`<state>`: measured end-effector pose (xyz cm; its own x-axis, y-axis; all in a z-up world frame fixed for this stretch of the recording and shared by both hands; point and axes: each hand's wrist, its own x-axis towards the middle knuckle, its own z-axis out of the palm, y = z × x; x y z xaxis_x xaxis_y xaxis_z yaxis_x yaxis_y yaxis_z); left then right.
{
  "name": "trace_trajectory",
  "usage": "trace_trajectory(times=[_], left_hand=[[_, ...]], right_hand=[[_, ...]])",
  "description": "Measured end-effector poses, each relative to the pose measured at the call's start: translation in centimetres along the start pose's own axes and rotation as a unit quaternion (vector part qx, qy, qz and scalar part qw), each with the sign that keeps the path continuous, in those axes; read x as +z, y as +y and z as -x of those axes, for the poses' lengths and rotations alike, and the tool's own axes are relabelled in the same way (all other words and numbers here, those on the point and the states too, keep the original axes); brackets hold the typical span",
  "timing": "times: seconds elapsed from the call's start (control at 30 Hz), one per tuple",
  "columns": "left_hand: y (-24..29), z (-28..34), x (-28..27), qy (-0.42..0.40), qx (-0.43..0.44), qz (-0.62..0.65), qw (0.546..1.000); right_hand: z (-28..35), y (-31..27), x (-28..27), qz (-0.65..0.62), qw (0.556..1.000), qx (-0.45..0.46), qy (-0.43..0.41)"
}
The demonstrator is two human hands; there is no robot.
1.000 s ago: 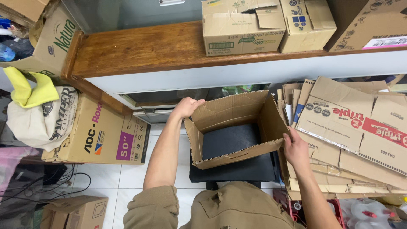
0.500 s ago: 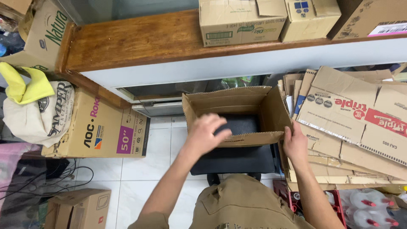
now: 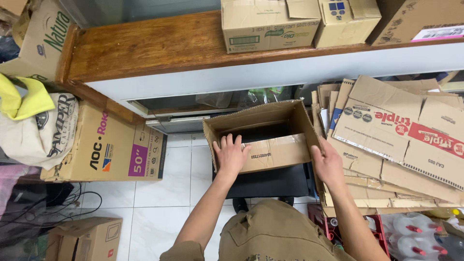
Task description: The person picks up flat cardboard boxes and folds them into three-dimensional shapes, then places the folded boxes into a larger container or onto a stack.
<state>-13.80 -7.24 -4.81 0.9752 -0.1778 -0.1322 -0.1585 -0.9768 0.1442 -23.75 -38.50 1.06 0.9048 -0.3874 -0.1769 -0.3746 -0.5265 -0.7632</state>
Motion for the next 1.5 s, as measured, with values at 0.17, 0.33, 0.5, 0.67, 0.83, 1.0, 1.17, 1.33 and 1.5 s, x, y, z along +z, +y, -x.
trace_trajectory(times=[0.17, 0.33, 0.5, 0.67, 0.83, 1.0, 1.17, 1.33, 1.5], left_hand=[[1.2, 1.5, -4.3, 0.009, -0.017, 0.031, 0.999], [1.5, 1.6, -6.0, -0.003, -0.014, 0.068, 0.998], [1.1, -0.6, -6.7, -0.004, 0.018, 0.046, 0.999], [1.3, -3.3, -6.7, -0.032, 0.001, 0.009, 0.999], [2.3, -2.8, -7.2, -0.046, 0.018, 0.016, 0.999], [2.3, -2.4, -6.7, -0.029, 0.031, 0.022, 0.999], [2.1, -1.7, -6.2, 0.009, 0.052, 0.023, 0.998], [1.5, 0.4, -6.2, 0.081, 0.101, 0.033, 0.991], [-2.4, 4.1, -10.1, 0.270, 0.054, 0.094, 0.957]], right_hand=[[1.1, -0.3, -0.1, 0.002, 0.997, -0.062, -0.048], [0.5, -1.4, -0.9, -0.047, 0.998, -0.027, -0.038], [-1.6, -2.3, -0.1, -0.037, 0.999, -0.038, 0.001], [-0.8, -2.6, 0.3, -0.024, 0.996, -0.075, -0.040], [-2.2, 1.0, 3.8, 0.170, 0.931, -0.287, -0.145], [-9.6, 5.8, 7.3, 0.298, 0.909, -0.286, -0.054], [-11.9, -2.9, 3.8, 0.312, 0.894, -0.320, 0.017], [-14.9, 0.4, 6.3, 0.414, 0.811, -0.411, 0.039], [-11.9, 3.9, 8.6, 0.413, 0.829, -0.375, -0.035]])
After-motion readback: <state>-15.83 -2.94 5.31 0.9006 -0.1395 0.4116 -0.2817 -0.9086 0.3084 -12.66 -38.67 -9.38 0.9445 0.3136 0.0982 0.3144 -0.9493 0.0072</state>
